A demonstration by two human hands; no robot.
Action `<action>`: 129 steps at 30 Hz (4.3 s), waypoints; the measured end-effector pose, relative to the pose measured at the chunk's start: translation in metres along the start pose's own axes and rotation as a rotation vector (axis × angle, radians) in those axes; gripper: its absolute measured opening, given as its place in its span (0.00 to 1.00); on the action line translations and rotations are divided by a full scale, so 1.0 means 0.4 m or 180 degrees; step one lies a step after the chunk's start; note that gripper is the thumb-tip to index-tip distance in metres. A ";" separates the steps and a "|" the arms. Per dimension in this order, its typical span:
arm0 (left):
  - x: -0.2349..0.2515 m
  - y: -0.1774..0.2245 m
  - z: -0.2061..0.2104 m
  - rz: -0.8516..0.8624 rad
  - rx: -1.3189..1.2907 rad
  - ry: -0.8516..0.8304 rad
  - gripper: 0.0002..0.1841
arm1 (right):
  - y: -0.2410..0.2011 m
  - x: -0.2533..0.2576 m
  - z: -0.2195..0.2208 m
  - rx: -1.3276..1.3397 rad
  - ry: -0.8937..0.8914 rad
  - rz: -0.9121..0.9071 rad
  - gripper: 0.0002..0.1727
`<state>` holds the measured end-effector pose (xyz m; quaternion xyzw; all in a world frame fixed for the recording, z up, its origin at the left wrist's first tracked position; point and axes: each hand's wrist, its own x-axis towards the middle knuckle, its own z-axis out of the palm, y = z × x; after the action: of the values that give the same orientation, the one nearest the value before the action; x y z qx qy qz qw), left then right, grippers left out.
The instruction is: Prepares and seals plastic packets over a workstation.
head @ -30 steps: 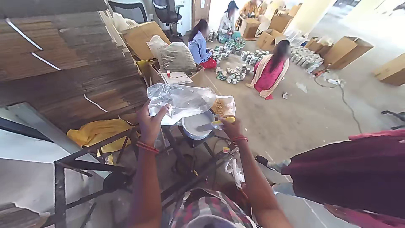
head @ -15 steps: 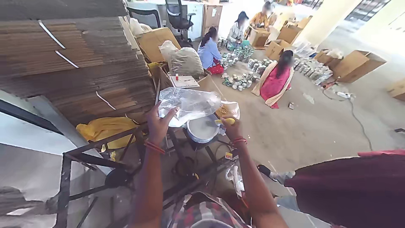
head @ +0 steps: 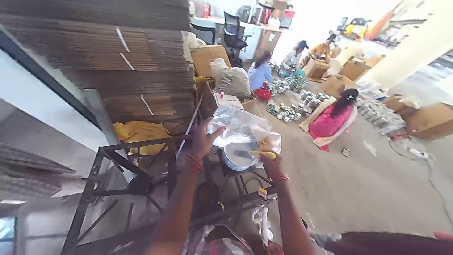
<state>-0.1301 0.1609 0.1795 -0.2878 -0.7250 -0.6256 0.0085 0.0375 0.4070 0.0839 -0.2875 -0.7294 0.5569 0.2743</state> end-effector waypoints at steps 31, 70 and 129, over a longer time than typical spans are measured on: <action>0.016 -0.010 -0.019 0.0242 -0.0320 -0.0171 0.23 | -0.039 -0.024 -0.021 -0.0103 -0.0203 -0.0308 0.16; -0.003 -0.052 0.003 -0.0080 0.0111 -0.0045 0.26 | -0.016 -0.016 -0.015 -0.0075 -0.0160 0.0020 0.11; 0.006 -0.049 0.008 -0.0237 0.0126 -0.0029 0.30 | -0.049 0.024 0.006 -0.0318 -0.0280 0.0118 0.11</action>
<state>-0.1394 0.1637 0.1623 -0.2632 -0.7475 -0.6098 -0.0124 0.0273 0.4082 0.1030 -0.2896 -0.7621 0.5369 0.2169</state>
